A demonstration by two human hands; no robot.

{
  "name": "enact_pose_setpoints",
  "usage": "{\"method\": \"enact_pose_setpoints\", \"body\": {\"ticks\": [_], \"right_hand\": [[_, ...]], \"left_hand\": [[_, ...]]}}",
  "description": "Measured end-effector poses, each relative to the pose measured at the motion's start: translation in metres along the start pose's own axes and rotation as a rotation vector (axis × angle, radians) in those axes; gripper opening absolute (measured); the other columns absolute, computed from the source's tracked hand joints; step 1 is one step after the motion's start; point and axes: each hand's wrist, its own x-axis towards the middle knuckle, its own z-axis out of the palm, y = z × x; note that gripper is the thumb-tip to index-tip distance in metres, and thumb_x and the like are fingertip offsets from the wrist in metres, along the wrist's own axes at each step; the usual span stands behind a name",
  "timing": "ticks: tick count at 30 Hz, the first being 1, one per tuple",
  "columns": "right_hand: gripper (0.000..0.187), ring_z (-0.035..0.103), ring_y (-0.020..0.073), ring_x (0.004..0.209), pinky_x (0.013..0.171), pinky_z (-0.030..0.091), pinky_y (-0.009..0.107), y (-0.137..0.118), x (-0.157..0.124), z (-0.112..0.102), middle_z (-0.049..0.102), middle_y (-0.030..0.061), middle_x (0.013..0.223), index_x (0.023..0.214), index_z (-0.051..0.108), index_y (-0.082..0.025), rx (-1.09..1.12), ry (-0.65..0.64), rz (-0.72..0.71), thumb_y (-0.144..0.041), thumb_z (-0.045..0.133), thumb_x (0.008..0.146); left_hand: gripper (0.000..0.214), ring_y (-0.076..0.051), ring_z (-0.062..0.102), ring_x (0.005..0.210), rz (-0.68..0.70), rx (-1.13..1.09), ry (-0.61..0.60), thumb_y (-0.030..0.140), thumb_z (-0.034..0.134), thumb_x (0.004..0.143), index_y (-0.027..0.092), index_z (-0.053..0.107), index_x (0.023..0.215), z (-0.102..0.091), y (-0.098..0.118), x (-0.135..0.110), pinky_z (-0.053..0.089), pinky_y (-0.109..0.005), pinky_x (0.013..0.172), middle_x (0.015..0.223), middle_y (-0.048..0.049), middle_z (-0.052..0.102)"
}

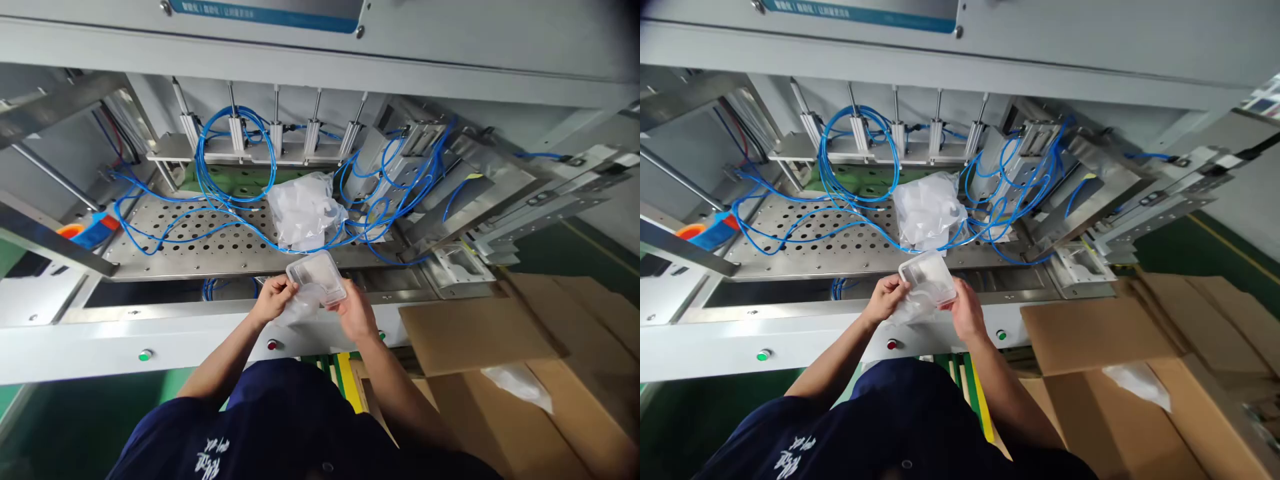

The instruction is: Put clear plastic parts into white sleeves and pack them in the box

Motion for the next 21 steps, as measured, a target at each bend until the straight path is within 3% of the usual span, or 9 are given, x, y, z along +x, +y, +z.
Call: {"method": "enact_pose_setpoints", "body": {"ticks": [3, 5, 7, 10, 13, 17, 21], "right_hand": [[0.063, 0.068, 0.0246, 0.103, 0.070, 0.062, 0.034, -0.007, -0.007, -0.019, 0.066, 0.0109, 0.137, 0.144, 0.062, -0.027, -0.226, 0.049, -0.226, -0.069, 0.061, 0.098], [0.075, 0.064, 0.0293, 0.120, 0.077, 0.064, 0.037, -0.010, -0.013, -0.028, 0.051, 0.0128, 0.158, 0.156, 0.051, -0.031, -0.402, -0.007, -0.350, -0.060, 0.075, 0.092], [0.088, 0.056, 0.0349, 0.135, 0.084, 0.064, 0.042, -0.012, -0.017, -0.035, 0.039, 0.0146, 0.166, 0.159, 0.046, -0.031, -0.580, 0.023, -0.501, -0.048, 0.087, 0.083], [0.074, 0.054, 0.0372, 0.137, 0.104, 0.058, 0.053, -0.014, -0.017, -0.049, 0.055, 0.0158, 0.151, 0.148, 0.057, -0.028, -0.712, 0.230, -0.695, -0.041, 0.088, 0.083], [0.055, 0.063, 0.0341, 0.123, 0.111, 0.053, 0.054, -0.019, -0.009, -0.073, 0.068, 0.0122, 0.130, 0.131, 0.068, -0.028, -0.671, 0.344, -0.681, -0.043, 0.088, 0.081], [0.056, 0.070, 0.0269, 0.106, 0.098, 0.060, 0.045, -0.035, 0.011, -0.139, 0.072, 0.0103, 0.125, 0.123, 0.068, -0.025, -0.429, 0.407, -0.479, -0.053, 0.088, 0.079], [0.062, 0.070, 0.0238, 0.100, 0.093, 0.059, 0.042, -0.053, 0.022, -0.237, 0.073, 0.0098, 0.118, 0.119, 0.066, -0.022, -0.395, 0.680, -0.508, -0.056, 0.089, 0.072]], "left_hand": [[0.066, -0.011, 0.032, 0.057, -0.003, -0.067, 0.110, 0.073, 0.084, 0.076, 0.018, 0.052, 0.059, 0.024, -0.012, 0.003, 0.026, -0.025, 0.056, 0.057, 0.0024, 0.042], [0.066, -0.010, 0.031, 0.057, -0.008, -0.104, 0.134, 0.073, 0.084, 0.076, 0.018, 0.051, 0.060, 0.038, -0.019, 0.006, 0.025, -0.025, 0.056, 0.058, 0.0028, 0.042], [0.066, -0.010, 0.030, 0.057, -0.026, -0.125, 0.114, 0.072, 0.085, 0.076, 0.018, 0.052, 0.061, 0.051, -0.025, 0.009, 0.025, -0.025, 0.056, 0.058, 0.0031, 0.041], [0.065, -0.009, 0.029, 0.055, -0.083, -0.126, 0.024, 0.072, 0.086, 0.076, 0.017, 0.054, 0.061, 0.070, -0.028, 0.011, 0.025, -0.025, 0.055, 0.057, 0.0030, 0.042], [0.061, -0.013, 0.043, 0.058, -0.061, -0.034, -0.073, 0.073, 0.082, 0.079, 0.017, 0.065, 0.064, 0.081, -0.027, 0.010, 0.034, -0.026, 0.057, 0.062, -0.0024, 0.055], [0.063, -0.020, 0.056, 0.070, 0.029, 0.197, -0.017, 0.078, 0.073, 0.083, 0.017, 0.073, 0.069, 0.066, -0.035, 0.008, 0.044, -0.029, 0.066, 0.072, -0.0077, 0.066], [0.066, -0.017, 0.049, 0.060, -0.089, 0.397, 0.208, 0.084, 0.071, 0.078, 0.018, 0.070, 0.070, 0.015, -0.058, -0.003, 0.040, -0.027, 0.056, 0.065, -0.0025, 0.059]]}}
